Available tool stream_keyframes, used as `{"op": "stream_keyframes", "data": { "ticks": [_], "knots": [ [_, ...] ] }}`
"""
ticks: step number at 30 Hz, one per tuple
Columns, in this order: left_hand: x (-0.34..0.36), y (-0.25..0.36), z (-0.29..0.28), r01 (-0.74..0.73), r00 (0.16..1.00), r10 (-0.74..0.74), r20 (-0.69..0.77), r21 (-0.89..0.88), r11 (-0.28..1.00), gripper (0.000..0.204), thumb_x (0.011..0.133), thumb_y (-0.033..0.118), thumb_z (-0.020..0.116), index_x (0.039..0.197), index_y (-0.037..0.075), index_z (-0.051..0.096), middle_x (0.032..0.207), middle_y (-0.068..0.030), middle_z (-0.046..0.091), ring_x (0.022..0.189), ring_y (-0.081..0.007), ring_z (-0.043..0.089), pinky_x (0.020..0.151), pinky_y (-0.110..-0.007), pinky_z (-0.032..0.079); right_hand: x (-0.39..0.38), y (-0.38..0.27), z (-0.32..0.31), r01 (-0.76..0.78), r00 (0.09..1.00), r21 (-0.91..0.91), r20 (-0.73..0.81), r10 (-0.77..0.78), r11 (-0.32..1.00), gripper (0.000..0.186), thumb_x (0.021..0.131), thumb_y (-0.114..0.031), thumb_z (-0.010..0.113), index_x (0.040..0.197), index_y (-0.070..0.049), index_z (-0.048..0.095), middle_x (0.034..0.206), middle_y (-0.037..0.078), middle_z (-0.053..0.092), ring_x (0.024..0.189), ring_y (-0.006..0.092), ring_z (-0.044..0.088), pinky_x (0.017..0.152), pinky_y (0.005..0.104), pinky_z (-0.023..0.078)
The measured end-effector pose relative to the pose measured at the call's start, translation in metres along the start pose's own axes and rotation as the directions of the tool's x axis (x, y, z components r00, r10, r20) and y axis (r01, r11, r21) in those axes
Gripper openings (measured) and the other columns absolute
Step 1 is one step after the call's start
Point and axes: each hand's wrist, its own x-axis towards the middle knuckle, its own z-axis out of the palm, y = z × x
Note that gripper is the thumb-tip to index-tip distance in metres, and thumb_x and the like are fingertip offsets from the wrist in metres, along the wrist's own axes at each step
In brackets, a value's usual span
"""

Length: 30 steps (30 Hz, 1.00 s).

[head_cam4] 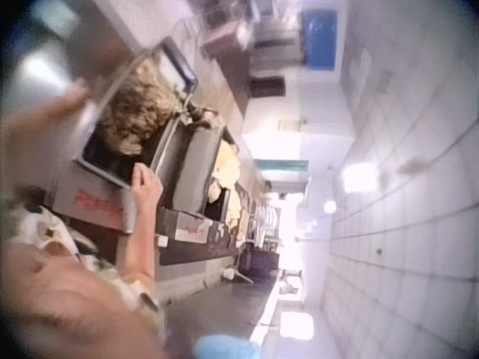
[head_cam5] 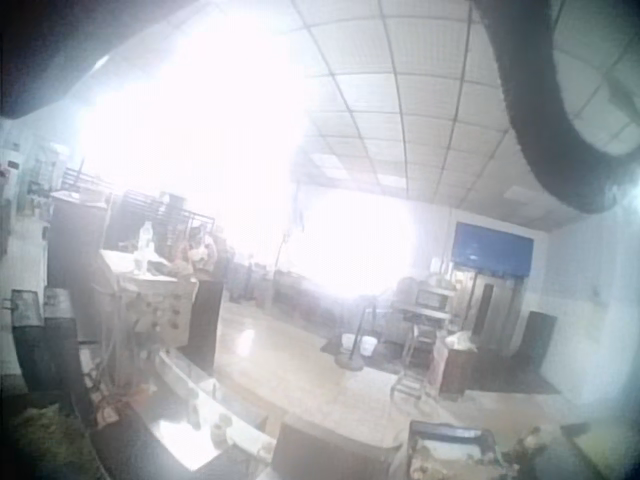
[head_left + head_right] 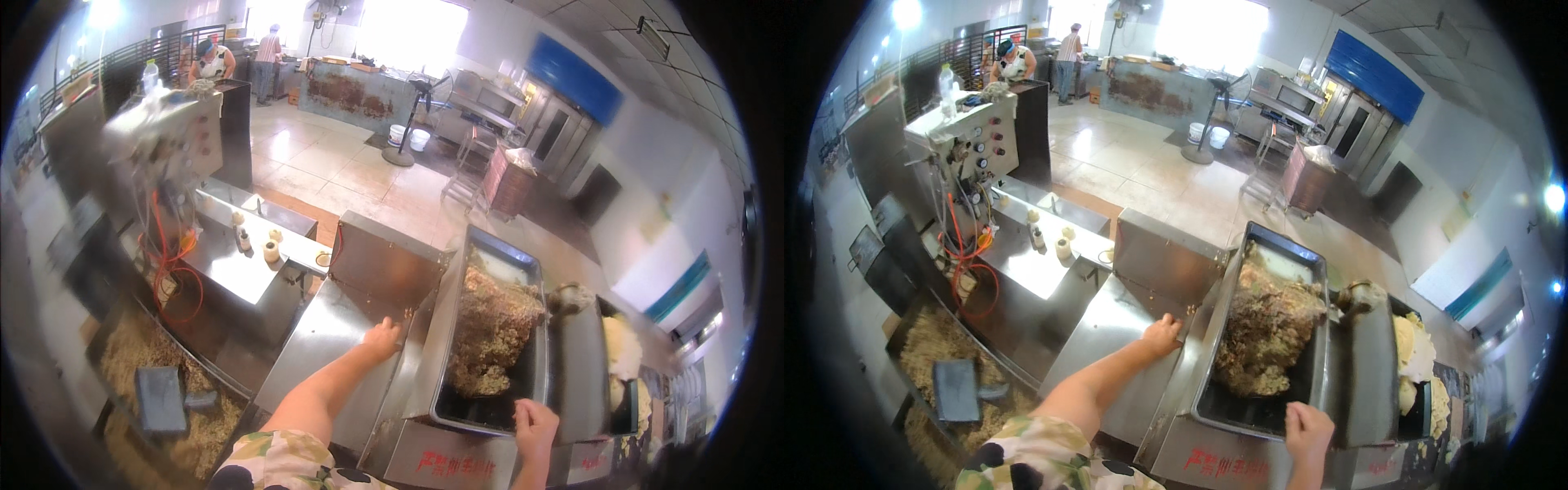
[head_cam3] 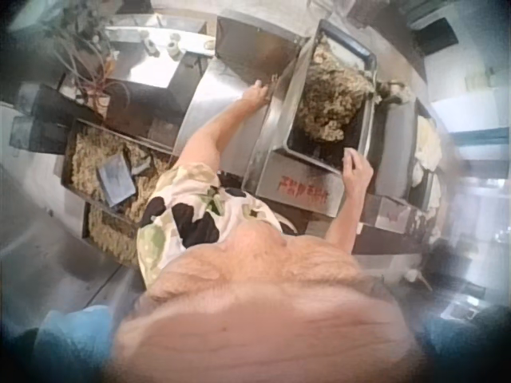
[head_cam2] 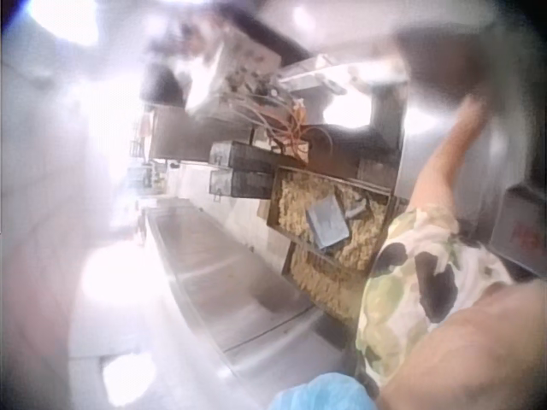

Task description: The person cuts a large mass of dough on a table using a bench scraper, then places a portion into a metal tray. They subsequently scoop a grainy mixture from a large bin into a tray using a metal scoop, repeating the scooping and leveling process multiple times.

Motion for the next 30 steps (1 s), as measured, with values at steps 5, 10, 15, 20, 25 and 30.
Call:
{"op": "stream_keyframes", "data": {
  "ticks": [5, 10, 15, 20, 25, 30],
  "knots": [
    [0.026, -0.006, 0.026, 0.002, 1.0, -0.003, 0.005, 0.129, 0.992, 0.023, 0.085, 0.022, 0.06, 0.098, 0.004, 0.065, 0.112, -0.0192, 0.056, 0.1, -0.0345, 0.062, 0.084, -0.045, 0.053, 0.002, -0.002, -0.001, 0.027, 1.0, -0.015, 0.004, -0.027, 1.0, 0.002, 0.08, -0.007, 0.067, 0.081, -0.005, 0.067, 0.064, 0.012, 0.058, 0.058, 0.0296, 0.056, 0.056, 0.0387, 0.042],
    [0.016, 0.001, 0.036, 0.116, 0.991, -0.11, -0.074, 0.083, 0.99, 0.02, 0.09, 0.016, 0.05, 0.097, 0.002, 0.063, 0.105, -0.0202, 0.059, 0.094, -0.036, 0.064, 0.081, -0.046, 0.054, 0.006, -0.018, -0.018, 0.098, 0.989, -0.208, 0.127, -0.073, 0.973, 0.013, 0.089, -0.019, 0.065, 0.096, -0.01, 0.069, 0.09, 0.013, 0.07, 0.082, 0.0328, 0.067, 0.073, 0.0414, 0.053],
    [0.004, -0.008, 0.0, 0.202, 0.95, -0.284, -0.128, -0.438, 0.876, 0.024, 0.087, 0.02, 0.062, 0.103, 0.002, 0.065, 0.093, -0.0168, 0.066, 0.081, -0.0289, 0.067, 0.075, -0.038, 0.053, 0.006, -0.02, -0.018, 0.079, 0.989, -0.159, 0.139, -0.057, 0.984, 0.015, 0.091, -0.02, 0.063, 0.098, -0.01, 0.071, 0.093, 0.013, 0.07, 0.086, 0.0313, 0.067, 0.076, 0.0396, 0.053],
    [0.002, 0.109, -0.125, -0.213, 0.936, -0.179, -0.303, -0.893, 0.396, 0.023, 0.087, 0.015, 0.071, 0.107, 0.005, 0.066, 0.103, -0.0035, 0.064, 0.094, -0.0103, 0.059, 0.08, -0.026, 0.049, 0.002, 0.001, -0.014, 0.065, 0.996, -0.063, 0.06, -0.062, 0.996, 0.006, 0.085, -0.012, 0.064, 0.086, -0.007, 0.068, 0.073, 0.012, 0.061, 0.066, 0.0301, 0.059, 0.062, 0.039, 0.045],
    [-0.039, 0.168, -0.215, -0.539, 0.774, 0.604, -0.193, -0.7, 0.468, 0.039, 0.085, 0.007, 0.071, 0.124, 0.009, 0.064, 0.141, -0.0087, 0.051, 0.124, -0.0196, 0.051, 0.095, -0.03, 0.047, 0.005, 0.001, 0.0, 0.172, 0.985, -0.06, -0.009, -0.173, 0.983, 0.002, 0.083, -0.008, 0.066, 0.085, -0.006, 0.066, 0.07, 0.013, 0.06, 0.064, 0.0327, 0.058, 0.059, 0.0405, 0.043],
    [-0.045, 0.054, -0.2, -0.197, 0.964, -0.035, -0.265, -0.79, 0.58, 0.031, 0.082, 0.003, 0.073, 0.113, 0.005, 0.069, 0.115, -0.005, 0.065, 0.095, -0.011, 0.063, 0.083, -0.024, 0.051, 0.006, -0.008, -0.011, 0.099, 0.994, -0.013, 0.053, -0.098, 0.995, 0.006, 0.086, -0.005, 0.065, 0.088, 0.0, 0.066, 0.073, 0.011, 0.064, 0.066, 0.0239, 0.061, 0.064, 0.0325, 0.047]
  ]
}}
